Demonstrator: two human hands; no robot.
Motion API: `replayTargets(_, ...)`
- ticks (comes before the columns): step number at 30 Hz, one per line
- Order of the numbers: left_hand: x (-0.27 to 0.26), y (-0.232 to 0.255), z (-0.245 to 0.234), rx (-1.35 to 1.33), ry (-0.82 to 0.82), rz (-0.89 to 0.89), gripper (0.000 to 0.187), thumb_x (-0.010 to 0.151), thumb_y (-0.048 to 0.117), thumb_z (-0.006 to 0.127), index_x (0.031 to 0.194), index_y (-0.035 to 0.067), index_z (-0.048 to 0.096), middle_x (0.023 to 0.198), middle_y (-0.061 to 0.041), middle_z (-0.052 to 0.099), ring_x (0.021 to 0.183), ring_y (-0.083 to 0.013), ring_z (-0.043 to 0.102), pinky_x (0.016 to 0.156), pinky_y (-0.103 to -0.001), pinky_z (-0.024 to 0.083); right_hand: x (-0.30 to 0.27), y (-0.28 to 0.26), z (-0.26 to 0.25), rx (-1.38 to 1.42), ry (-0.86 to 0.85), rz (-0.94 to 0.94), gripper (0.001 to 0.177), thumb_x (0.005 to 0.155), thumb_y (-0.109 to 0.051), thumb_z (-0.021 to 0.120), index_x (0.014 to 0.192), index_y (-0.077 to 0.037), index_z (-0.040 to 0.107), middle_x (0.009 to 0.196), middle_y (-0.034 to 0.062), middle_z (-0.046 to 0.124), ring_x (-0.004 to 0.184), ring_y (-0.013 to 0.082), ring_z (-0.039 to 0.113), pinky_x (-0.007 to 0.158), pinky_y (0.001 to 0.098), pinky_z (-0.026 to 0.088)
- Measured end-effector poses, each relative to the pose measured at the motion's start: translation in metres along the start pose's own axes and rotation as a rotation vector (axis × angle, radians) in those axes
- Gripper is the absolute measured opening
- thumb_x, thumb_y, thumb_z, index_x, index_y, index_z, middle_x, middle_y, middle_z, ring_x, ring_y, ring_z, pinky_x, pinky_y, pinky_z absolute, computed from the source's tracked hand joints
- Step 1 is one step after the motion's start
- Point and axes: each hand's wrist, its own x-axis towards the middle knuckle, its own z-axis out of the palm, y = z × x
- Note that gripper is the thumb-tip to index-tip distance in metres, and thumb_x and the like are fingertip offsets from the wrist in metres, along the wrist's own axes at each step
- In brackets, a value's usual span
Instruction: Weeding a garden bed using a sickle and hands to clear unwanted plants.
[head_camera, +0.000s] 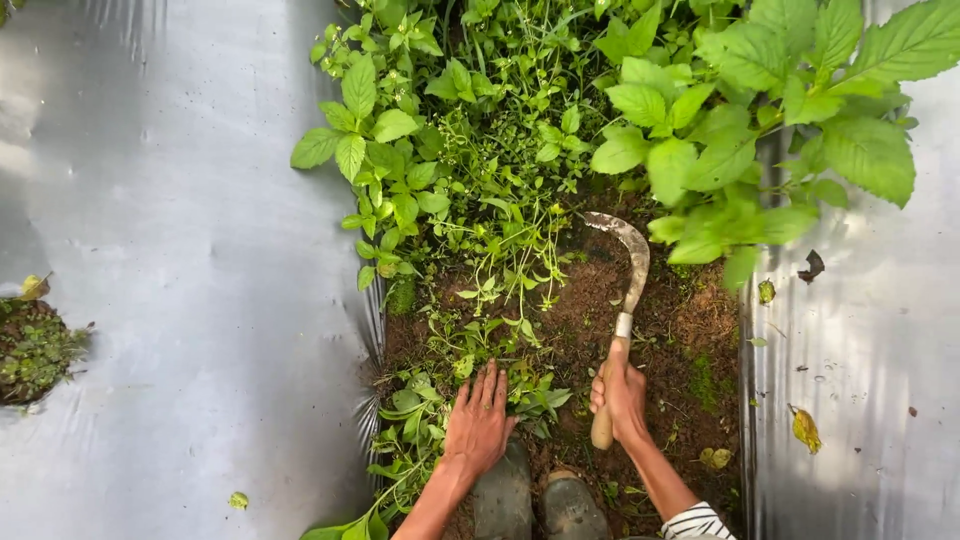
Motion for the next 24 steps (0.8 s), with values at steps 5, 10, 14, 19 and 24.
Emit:
replayTargets(5,0.002,-0.001,0.012,0.028,0.074,0.007,0.078,0.110,0.055,0.023,0.164,0.000,0.013,0.172,-0.024,0.009,0.157,-0.0372,0.017,0.126,-0.053,0.012,0.020,-0.014,0.008,0.119,-0.035,-0.117,0.048,0.109,-0.051,0.047,0.084,-0.010,0.055,0.059,0.0000,0.054,0.042,0.0127,0.048,0.035,0.0308,0.046)
replayTargets(10,0.006,-0.002,0.005,-0.017,0.012,0.000,0.078,0.110,0.055,0.024,0.165,0.001,0.011,0.173,-0.023,0.007,0.158,-0.0366,0.015,0.126,-0.053,0.011,-0.011,0.014,0.002,-0.020,-0.136,0.064,0.056,0.100,-0.060,0.051,0.076,-0.009,0.055,0.055,0.0026,0.053,0.040,0.0149,0.046,0.033,0.0336,0.044)
replayTargets(14,-0.004,0.000,0.016,0.028,0.029,0.008,0.078,0.110,0.056,0.021,0.165,0.000,0.011,0.172,-0.025,0.008,0.157,-0.0379,0.018,0.126,-0.053,0.015,0.014,-0.013,0.013,0.027,0.020,-0.201,0.054,0.110,-0.050,0.043,0.074,-0.011,0.055,0.053,0.0010,0.052,0.037,0.0142,0.048,0.031,0.0316,0.046)
replayTargets(19,0.004,-0.003,0.012,0.050,0.075,0.008,0.079,0.110,0.055,0.024,0.164,-0.001,0.013,0.172,-0.025,0.009,0.156,-0.0382,0.020,0.126,-0.053,0.015,0.017,-0.024,0.019,-0.072,-0.065,-0.189,0.049,0.110,-0.043,0.049,0.076,-0.009,0.056,0.054,0.0025,0.055,0.037,0.0142,0.049,0.032,0.0309,0.046)
replayTargets(24,-0.001,-0.001,0.012,0.039,0.129,0.013,0.079,0.110,0.054,0.031,0.164,-0.002,0.017,0.172,-0.025,0.012,0.156,-0.0379,0.022,0.124,-0.052,0.020,0.012,-0.049,0.026,0.071,0.061,-0.266,0.047,0.112,-0.043,0.042,0.078,-0.013,0.055,0.056,-0.0002,0.052,0.041,0.0128,0.047,0.035,0.0313,0.045)
